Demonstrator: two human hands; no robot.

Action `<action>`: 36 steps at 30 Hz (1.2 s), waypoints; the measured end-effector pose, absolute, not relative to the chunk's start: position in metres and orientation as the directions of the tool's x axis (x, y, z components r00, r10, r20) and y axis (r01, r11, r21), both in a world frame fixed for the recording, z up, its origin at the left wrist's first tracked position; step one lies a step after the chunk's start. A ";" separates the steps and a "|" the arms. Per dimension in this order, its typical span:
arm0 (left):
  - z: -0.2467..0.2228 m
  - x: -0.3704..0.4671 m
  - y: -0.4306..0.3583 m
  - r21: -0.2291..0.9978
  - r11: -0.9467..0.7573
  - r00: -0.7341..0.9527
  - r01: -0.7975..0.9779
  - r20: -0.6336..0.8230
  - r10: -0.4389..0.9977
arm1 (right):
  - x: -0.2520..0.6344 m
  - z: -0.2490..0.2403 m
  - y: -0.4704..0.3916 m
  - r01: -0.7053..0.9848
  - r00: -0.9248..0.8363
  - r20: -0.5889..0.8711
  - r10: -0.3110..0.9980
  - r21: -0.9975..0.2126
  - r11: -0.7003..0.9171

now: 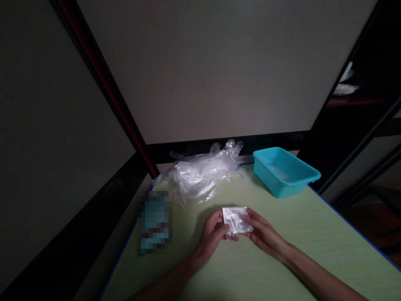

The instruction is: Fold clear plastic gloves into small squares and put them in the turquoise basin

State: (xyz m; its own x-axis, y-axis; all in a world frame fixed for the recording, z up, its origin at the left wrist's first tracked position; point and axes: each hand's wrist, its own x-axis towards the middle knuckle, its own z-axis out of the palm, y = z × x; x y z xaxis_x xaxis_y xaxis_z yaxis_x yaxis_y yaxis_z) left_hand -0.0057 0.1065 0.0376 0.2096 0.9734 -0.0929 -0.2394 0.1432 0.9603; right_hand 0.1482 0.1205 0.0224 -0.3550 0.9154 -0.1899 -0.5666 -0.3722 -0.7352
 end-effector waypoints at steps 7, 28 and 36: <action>0.036 -0.004 0.107 0.961 0.149 0.209 -0.233 -0.100 0.973 | 0.148 0.018 0.119 -0.558 -0.404 -0.162 0.900 -0.737 -0.382; 0.029 -0.004 0.106 0.947 0.104 0.117 -0.303 -0.072 0.991 | 0.150 0.016 0.124 -0.588 -0.349 -0.180 0.920 -0.722 -0.365; 0.021 0.006 0.099 0.834 0.339 0.093 -0.436 -0.333 0.938 | 0.148 0.022 0.121 -0.489 -0.361 -0.131 0.923 -0.816 -0.308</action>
State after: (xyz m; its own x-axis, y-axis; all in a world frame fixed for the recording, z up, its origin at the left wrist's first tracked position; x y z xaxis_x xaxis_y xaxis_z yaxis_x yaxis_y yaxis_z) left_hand 0.0061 0.0986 0.0210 0.0933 0.9383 -0.3329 -0.4361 0.3391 0.8335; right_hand 0.1480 0.1212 0.0222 -0.3614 0.9231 -0.1312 -0.4891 -0.3075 -0.8162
